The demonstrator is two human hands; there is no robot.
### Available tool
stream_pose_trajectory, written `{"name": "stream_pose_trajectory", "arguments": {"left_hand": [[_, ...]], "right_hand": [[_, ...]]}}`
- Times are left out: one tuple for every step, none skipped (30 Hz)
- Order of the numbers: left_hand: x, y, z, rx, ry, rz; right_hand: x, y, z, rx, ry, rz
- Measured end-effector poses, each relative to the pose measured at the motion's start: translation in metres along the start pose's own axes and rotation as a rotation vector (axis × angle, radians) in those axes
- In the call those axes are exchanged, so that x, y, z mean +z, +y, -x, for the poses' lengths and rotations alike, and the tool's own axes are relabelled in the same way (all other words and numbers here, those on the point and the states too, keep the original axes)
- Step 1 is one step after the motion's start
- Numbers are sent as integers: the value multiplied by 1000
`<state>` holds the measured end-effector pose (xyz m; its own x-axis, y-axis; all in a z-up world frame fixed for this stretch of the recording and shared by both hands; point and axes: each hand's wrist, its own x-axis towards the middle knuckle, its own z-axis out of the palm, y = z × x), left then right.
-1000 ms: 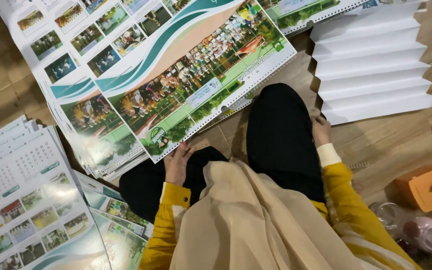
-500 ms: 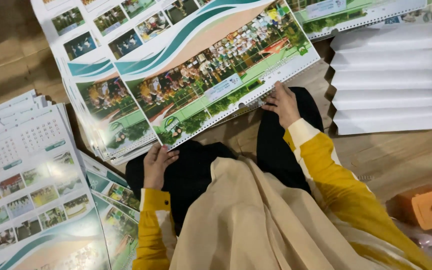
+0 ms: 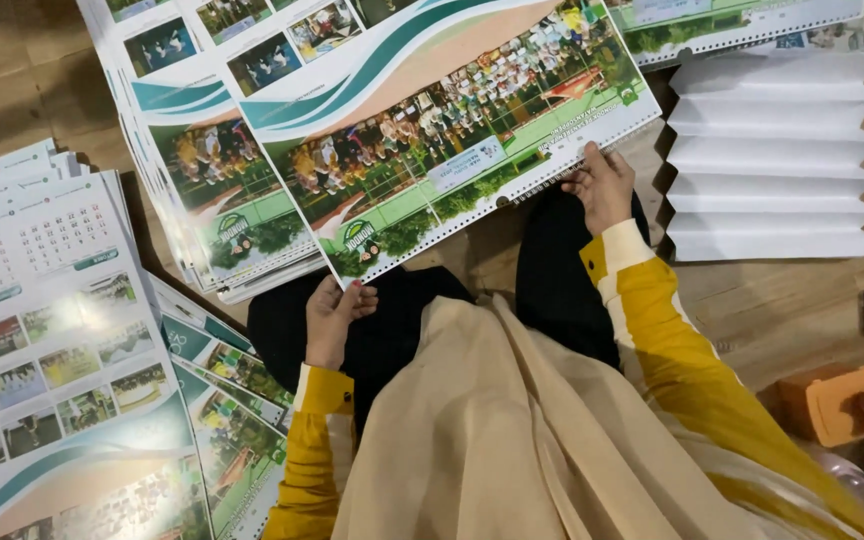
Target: The person sits on the floor and assembles wall calendars by inserting metal spiral rings into the punched holes at the top of the pages. They repeatedly open the rings, thread them through the holes, and close them to secure the pages.
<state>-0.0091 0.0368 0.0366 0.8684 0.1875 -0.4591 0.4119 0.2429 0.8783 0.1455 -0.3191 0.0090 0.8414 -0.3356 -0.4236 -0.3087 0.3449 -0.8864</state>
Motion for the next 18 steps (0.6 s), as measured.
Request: {"name": "stream_pose_trajectory", "arguments": {"left_hand": [[-4,-9,-1,-7,22,19],[-8,-18,-3,-10,43,38],[-7,-16,-3,-8,38,40],[-7,-13,-1,-4,40,56],[-6,-11,1,-1,41,73],[-7,-13,0,-1,41,74],[-9,-15,-1,4,42,69],[-10,-17,-3,12,44,63],[-10,-16,-3,15,45,65],[-9,-17,-3,21,64,69],[-8,-18,-3,27,83,74],[-8,-19,-3,26,84,75],[-8,-21,-4,29,99,77],[-8,-23,-5,34,114,79],[-8,-23,-4,35,115,79],[-8,-23,-4,34,117,75],[-8,-22,-4,34,119,71],[-8,-22,-4,34,121,70]], "right_hand": [[-2,-3,2,2,-2,-24],[-3,-7,2,0,-6,-50],[-7,-5,-1,-4,-3,-50],[-10,-4,-4,17,-27,-48],[-13,-2,-7,39,-51,-46],[-13,-6,-4,38,-51,-44],[-13,-10,0,65,-49,-82],[-11,-14,3,90,-50,-120],[-9,-17,6,88,-53,-121],[-8,-19,9,92,-41,-117],[-7,-21,12,97,-29,-113],[-10,-17,6,97,-29,-112],[-12,-13,1,90,-1,-93],[-13,-10,-5,82,26,-75],[-12,-6,-8,82,25,-75],[-11,-3,-12,71,55,-40],[-9,0,-16,60,86,-4],[-7,-4,-13,62,84,-4]]}}
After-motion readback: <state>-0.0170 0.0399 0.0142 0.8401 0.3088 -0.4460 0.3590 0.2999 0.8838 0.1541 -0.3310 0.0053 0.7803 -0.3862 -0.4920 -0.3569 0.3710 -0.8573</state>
